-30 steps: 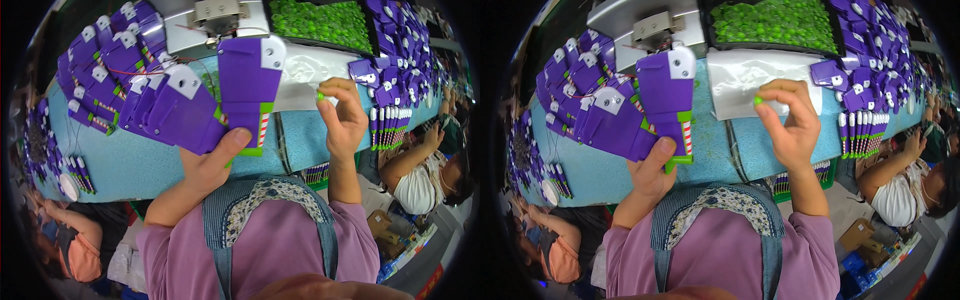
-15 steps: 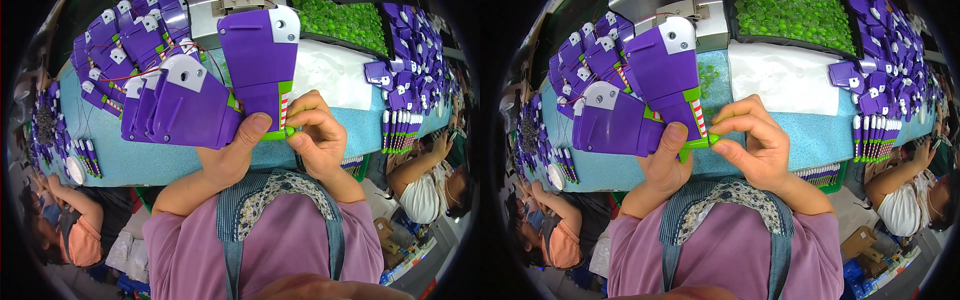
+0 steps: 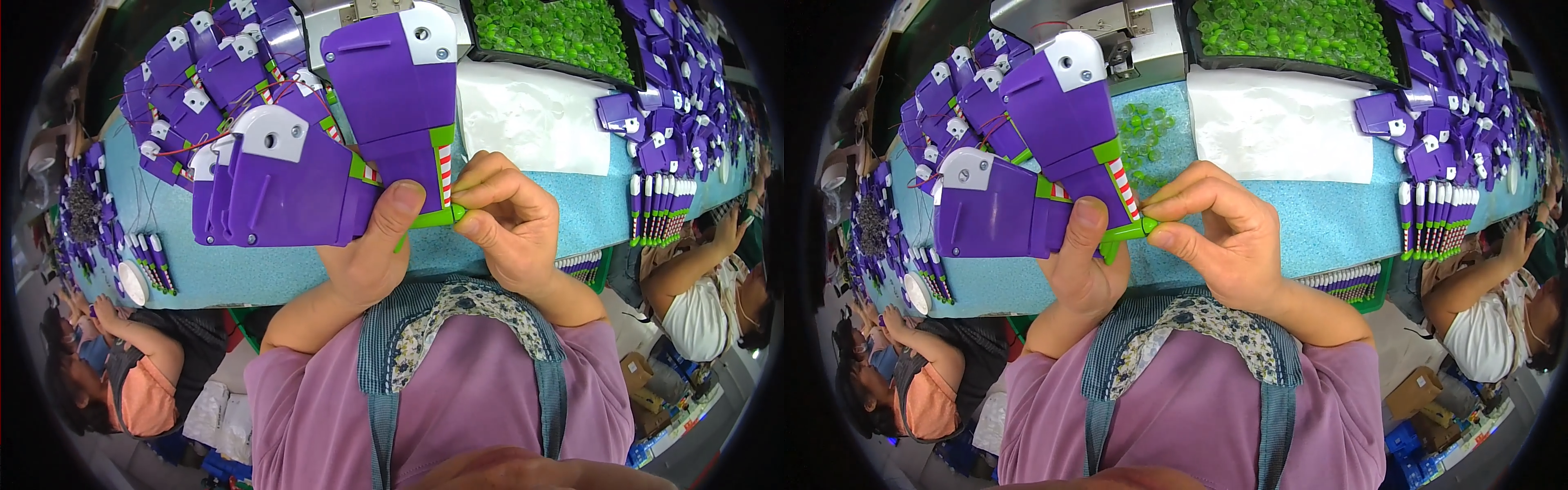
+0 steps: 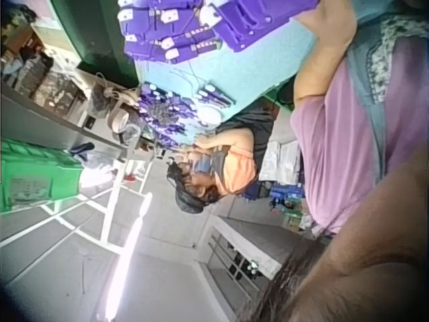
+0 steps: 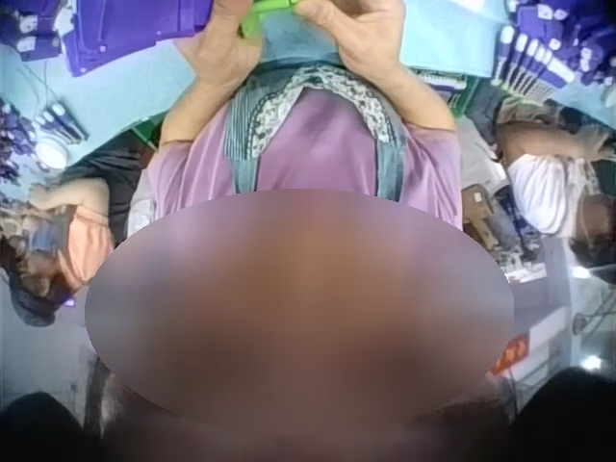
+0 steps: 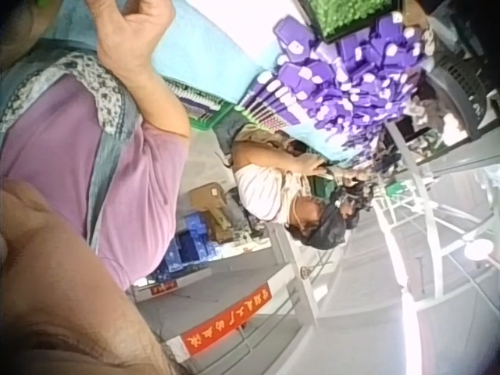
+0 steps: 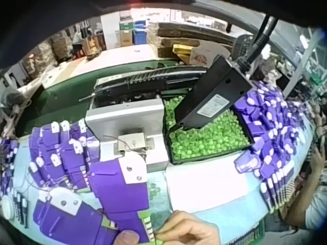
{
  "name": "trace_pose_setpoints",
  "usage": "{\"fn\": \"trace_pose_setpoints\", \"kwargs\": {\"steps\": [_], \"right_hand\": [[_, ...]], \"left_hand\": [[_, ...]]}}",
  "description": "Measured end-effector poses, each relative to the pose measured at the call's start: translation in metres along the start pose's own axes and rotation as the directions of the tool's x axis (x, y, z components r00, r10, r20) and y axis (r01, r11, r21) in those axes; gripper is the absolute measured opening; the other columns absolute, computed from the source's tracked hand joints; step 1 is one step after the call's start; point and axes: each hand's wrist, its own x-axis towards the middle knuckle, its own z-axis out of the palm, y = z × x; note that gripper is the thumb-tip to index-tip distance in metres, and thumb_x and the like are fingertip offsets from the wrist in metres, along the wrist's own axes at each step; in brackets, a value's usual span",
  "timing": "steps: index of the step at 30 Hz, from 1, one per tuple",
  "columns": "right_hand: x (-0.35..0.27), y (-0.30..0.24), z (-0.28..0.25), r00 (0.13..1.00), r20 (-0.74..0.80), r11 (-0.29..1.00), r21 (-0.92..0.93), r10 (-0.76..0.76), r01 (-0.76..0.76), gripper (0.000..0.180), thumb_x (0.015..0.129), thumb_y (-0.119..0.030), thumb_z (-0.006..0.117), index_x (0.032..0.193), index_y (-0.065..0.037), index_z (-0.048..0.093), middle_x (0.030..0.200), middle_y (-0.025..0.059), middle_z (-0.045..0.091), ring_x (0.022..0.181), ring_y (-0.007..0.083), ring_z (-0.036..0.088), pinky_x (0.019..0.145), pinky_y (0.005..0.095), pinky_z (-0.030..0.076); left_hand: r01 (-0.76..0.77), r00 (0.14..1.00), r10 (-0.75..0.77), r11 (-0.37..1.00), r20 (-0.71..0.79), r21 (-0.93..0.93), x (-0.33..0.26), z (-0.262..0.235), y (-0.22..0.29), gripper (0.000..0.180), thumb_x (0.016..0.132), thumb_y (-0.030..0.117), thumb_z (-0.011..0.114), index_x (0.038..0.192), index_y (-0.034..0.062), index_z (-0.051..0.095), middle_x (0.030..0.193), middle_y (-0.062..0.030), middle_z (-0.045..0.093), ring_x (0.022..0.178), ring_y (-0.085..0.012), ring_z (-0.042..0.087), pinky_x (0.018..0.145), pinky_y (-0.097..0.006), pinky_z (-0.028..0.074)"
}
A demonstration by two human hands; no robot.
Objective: The person assembles small green plastic pins into purple plastic housings by hand, creating assembled units.
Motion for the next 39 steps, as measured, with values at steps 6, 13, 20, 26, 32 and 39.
{"fn": "trace_pose_setpoints", "kwargs": {"steps": [6, 13, 20, 26, 32, 39], "right_hand": [[-0.002, 0.004, 0.005, 1.000, -0.022, 0.999, 0.036, 0.008, -0.007, 0.015, 0.080, 0.002, 0.070, 0.093, 0.003, 0.064, 0.095, 0.0118, 0.061, 0.087, 0.0160, 0.057, 0.079, 0.0279, 0.044], [0.002, -0.012, 0.005, 0.980, 0.038, 0.981, -0.012, 0.195, -0.195, 0.015, 0.085, -0.003, 0.067, 0.097, 0.004, 0.061, 0.096, 0.0103, 0.060, 0.080, 0.0133, 0.053, 0.075, 0.0261, 0.043], [0.005, -0.007, -0.004, 0.956, 0.238, 0.954, -0.282, 0.172, -0.102, 0.014, 0.080, -0.003, 0.069, 0.093, 0.000, 0.064, 0.085, 0.0068, 0.062, 0.070, 0.0130, 0.054, 0.065, 0.0268, 0.044], [0.047, 0.002, -0.020, 0.998, 0.070, 0.729, -0.683, -0.009, 0.054, 0.012, 0.075, 0.001, 0.069, 0.087, -0.002, 0.066, 0.085, 0.0100, 0.064, 0.071, 0.0201, 0.062, 0.064, 0.0281, 0.049], [0.072, 0.024, -0.033, 0.941, 0.268, 0.424, -0.843, -0.205, 0.332, 0.019, 0.068, 0.007, 0.063, 0.084, -0.003, 0.064, 0.086, 0.0096, 0.063, 0.079, 0.0291, 0.056, 0.069, 0.0375, 0.047], [0.070, 0.028, -0.029, 0.934, 0.290, 0.448, -0.821, -0.209, 0.354, 0.018, 0.067, 0.005, 0.065, 0.084, -0.001, 0.063, 0.087, 0.0110, 0.060, 0.077, 0.0287, 0.057, 0.067, 0.0365, 0.047]], "left_hand": [[0.002, 0.995, -0.032, 0.950, 0.092, 0.311, 0.000, -0.005, 0.012, 0.034, 0.089, 0.013, 0.061, 0.119, 0.0014, 0.050, 0.107, -0.0071, 0.058, 0.097, -0.0161, 0.056, 0.086, -0.030, 0.045], [-0.037, 0.980, -0.099, 0.759, 0.171, 0.650, 0.000, -0.016, 0.027, 0.031, 0.088, 0.031, 0.064, 0.099, 0.0025, 0.060, 0.085, -0.0061, 0.060, 0.075, -0.0184, 0.058, 0.068, -0.031, 0.043], [0.205, 0.977, -0.205, 0.979, 0.060, 0.005, -0.024, -0.031, 0.003, 0.044, 0.074, 0.012, 0.079, 0.110, 0.0000, 0.057, 0.101, -0.0057, 0.062, 0.091, -0.0164, 0.061, 0.081, -0.029, 0.049], [0.499, 0.849, -0.517, 0.851, -0.104, -0.163, 0.002, -0.044, 0.042, 0.042, 0.074, -0.002, 0.064, 0.114, -0.0040, 0.054, 0.095, -0.0156, 0.064, 0.082, -0.0260, 0.065, 0.073, -0.039, 0.054], [0.235, 0.970, -0.228, 0.968, -0.082, 0.091, 0.080, -0.083, 0.106, 0.049, 0.077, 0.018, 0.061, 0.115, -0.0113, 0.051, 0.102, -0.0186, 0.059, 0.089, -0.0254, 0.058, 0.081, -0.037, 0.046], [0.363, 0.931, -0.347, 0.864, -0.110, 0.348, 0.273, -0.093, 0.108, 0.016, 0.079, 0.021, 0.071, 0.090, 0.0116, 0.064, 0.082, 0.0026, 0.062, 0.068, -0.0058, 0.054, 0.059, -0.022, 0.040]]}}
